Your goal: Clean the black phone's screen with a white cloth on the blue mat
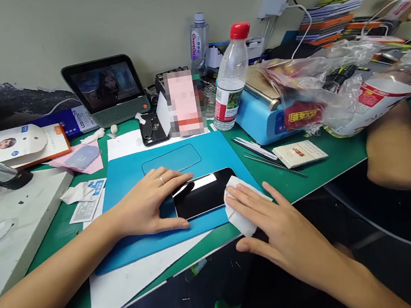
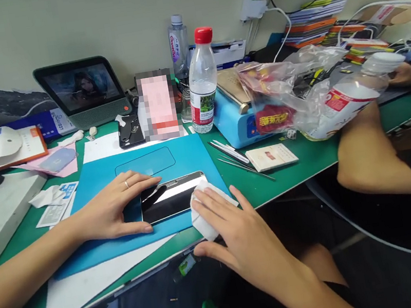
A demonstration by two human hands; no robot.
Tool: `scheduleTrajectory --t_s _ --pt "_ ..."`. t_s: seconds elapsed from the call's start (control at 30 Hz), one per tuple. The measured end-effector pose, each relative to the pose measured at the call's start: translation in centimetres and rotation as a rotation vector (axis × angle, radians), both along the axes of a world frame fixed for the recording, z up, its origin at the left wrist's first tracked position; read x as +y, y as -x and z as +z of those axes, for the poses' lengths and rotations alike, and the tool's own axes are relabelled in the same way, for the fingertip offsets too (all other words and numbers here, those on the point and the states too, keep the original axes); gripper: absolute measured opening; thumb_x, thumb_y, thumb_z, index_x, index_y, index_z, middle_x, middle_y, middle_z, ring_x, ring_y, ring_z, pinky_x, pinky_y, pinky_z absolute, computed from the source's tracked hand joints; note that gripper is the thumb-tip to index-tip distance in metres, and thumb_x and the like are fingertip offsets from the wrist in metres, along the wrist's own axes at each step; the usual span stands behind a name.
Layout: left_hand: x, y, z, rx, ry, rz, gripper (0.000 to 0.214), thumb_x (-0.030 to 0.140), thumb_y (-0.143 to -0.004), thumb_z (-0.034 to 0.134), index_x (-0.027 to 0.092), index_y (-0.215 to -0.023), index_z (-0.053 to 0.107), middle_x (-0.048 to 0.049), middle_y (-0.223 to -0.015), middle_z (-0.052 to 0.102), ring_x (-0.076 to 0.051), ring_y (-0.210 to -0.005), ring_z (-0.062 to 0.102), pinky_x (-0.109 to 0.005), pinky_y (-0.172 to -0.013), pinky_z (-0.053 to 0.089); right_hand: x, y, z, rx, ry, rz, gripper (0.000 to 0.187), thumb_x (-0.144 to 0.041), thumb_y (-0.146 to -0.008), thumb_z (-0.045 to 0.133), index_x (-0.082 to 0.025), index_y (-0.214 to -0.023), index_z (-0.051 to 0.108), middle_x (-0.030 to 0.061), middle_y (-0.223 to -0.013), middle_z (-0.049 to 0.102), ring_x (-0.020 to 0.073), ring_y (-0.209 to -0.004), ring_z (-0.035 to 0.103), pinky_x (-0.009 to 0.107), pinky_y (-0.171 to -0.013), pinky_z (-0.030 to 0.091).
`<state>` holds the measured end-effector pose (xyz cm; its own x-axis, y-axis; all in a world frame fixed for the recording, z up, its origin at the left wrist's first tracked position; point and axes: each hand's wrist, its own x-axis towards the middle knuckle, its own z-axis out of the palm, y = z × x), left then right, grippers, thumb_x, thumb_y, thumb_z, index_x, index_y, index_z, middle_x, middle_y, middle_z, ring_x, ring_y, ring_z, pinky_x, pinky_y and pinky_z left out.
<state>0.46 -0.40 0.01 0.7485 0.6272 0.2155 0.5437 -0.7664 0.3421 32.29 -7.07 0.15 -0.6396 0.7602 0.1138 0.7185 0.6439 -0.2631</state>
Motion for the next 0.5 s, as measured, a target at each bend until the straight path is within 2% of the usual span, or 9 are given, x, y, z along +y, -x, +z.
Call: scheduleTrajectory --t_s 0.1,0.23,0.37,0.43,0.5 --pt "0.0 0.0 -0.1 -0.003 -0.004 -0.009 0.083 0.064 -0.089 0.069 0.024 -0.155 0.040 -0.0138 -0.132 0.062 -0.032 -0.115 0.059 -0.045 -0.098 0.046 0.3 -0.3 -0.2 -0.001 -0.006 -0.042 0.071 -0.059 -0.100 0.053 -0.021 -0.159 0.041 0.0122 -0.161 0.047 0.0301 -0.152 0.040 0.061 -0.125 0.029" --pt "0.0 -0.1 -0.1 -0.005 -0.003 0.001 0.080 0.063 -0.089 0.070 0.023 -0.153 0.042 -0.0135 -0.132 0.062 -0.032 -0.115 0.059 -0.044 -0.097 0.046 1.3 1.0 -0.2 0.010 -0.005 -0.079 0.074 -0.061 -0.103 0.042 -0.012 -0.159 0.040 0.0169 -0.164 0.040 0.0293 -0.154 0.035 0.060 -0.126 0.027" --pt "0.1 -0.1 -0.1 -0.004 0.004 -0.003 0.080 0.067 -0.090 0.067 0.022 -0.152 0.042 -0.0143 -0.130 0.063 -0.032 -0.113 0.059 -0.044 -0.096 0.046 2.6 2.0 0.1 0.013 0.044 -0.102 0.077 -0.062 -0.104 0.038 -0.010 -0.160 0.037 0.0174 -0.165 0.037 0.0297 -0.156 0.029 0.059 -0.126 0.028" --pt "0.2 0.0 -0.2 -0.026 0.023 -0.012 0.087 0.073 -0.089 0.064 0.022 -0.155 0.038 -0.0153 -0.132 0.062 -0.032 -0.114 0.058 -0.045 -0.097 0.045 3.2 2.4 0.3 0.005 0.053 -0.111 0.080 -0.066 -0.103 0.038 -0.010 -0.160 0.037 0.0180 -0.165 0.038 0.0309 -0.157 0.028 0.060 -0.126 0.026" --pt "0.3 0.2 -0.2 -0.095 0.072 -0.032 0.100 0.084 -0.087 0.053 0.024 -0.161 0.026 -0.0165 -0.139 0.059 -0.034 -0.118 0.056 -0.048 -0.100 0.044 3.8 3.1 0.4 -0.005 0.055 -0.119 0.086 -0.071 -0.100 0.037 -0.008 -0.159 0.039 0.0193 -0.164 0.039 0.0327 -0.156 0.029 0.062 -0.127 0.023"
